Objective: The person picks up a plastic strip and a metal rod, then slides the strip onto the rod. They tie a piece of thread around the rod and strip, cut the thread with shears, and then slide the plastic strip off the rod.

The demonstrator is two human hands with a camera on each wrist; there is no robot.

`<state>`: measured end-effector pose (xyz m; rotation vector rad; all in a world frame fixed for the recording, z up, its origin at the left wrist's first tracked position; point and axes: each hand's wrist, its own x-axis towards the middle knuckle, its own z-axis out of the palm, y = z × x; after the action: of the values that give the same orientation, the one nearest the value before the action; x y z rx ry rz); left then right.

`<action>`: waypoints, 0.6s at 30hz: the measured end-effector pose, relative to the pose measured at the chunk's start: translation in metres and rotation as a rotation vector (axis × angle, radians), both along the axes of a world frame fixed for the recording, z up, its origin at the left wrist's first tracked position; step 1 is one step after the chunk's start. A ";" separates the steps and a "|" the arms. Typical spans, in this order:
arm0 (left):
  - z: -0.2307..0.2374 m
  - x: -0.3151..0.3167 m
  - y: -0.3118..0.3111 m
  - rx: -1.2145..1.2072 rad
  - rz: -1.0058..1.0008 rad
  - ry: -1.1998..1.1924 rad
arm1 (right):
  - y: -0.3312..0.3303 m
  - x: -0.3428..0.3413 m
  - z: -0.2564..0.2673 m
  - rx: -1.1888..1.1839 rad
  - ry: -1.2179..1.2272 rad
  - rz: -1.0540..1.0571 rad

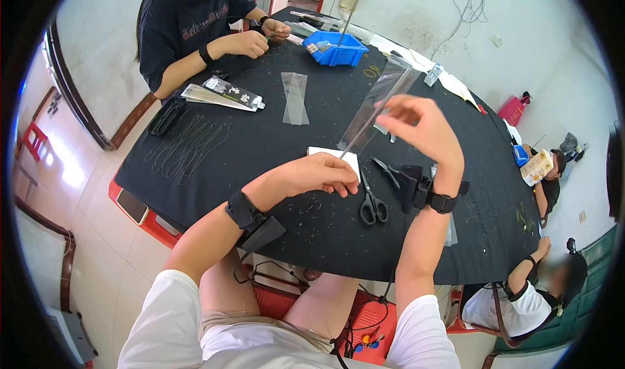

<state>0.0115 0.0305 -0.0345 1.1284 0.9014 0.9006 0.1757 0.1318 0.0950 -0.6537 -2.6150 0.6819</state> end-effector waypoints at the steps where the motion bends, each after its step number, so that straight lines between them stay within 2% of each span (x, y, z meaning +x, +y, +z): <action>1: -0.001 0.000 0.000 0.012 -0.001 0.002 | 0.001 0.002 0.001 -0.025 0.163 -0.002; 3: 0.000 0.000 0.000 0.002 0.000 0.000 | 0.000 0.004 0.006 -0.067 0.429 -0.042; 4: 0.001 0.001 0.000 -0.006 0.003 0.001 | 0.000 0.004 0.007 -0.066 0.425 -0.043; 6: 0.001 0.002 0.000 -0.002 -0.002 0.011 | -0.003 0.001 0.008 -0.030 0.714 -0.067; 10: -0.003 0.001 0.001 0.000 -0.006 -0.011 | -0.010 -0.009 0.008 -0.068 0.833 -0.098; 18: -0.002 0.001 0.001 0.000 -0.012 0.006 | -0.009 -0.018 0.003 -0.116 0.910 -0.139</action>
<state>0.0128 0.0311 -0.0362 1.1360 0.8983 0.8880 0.1581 0.1228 0.0976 -0.4056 -1.6890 0.8378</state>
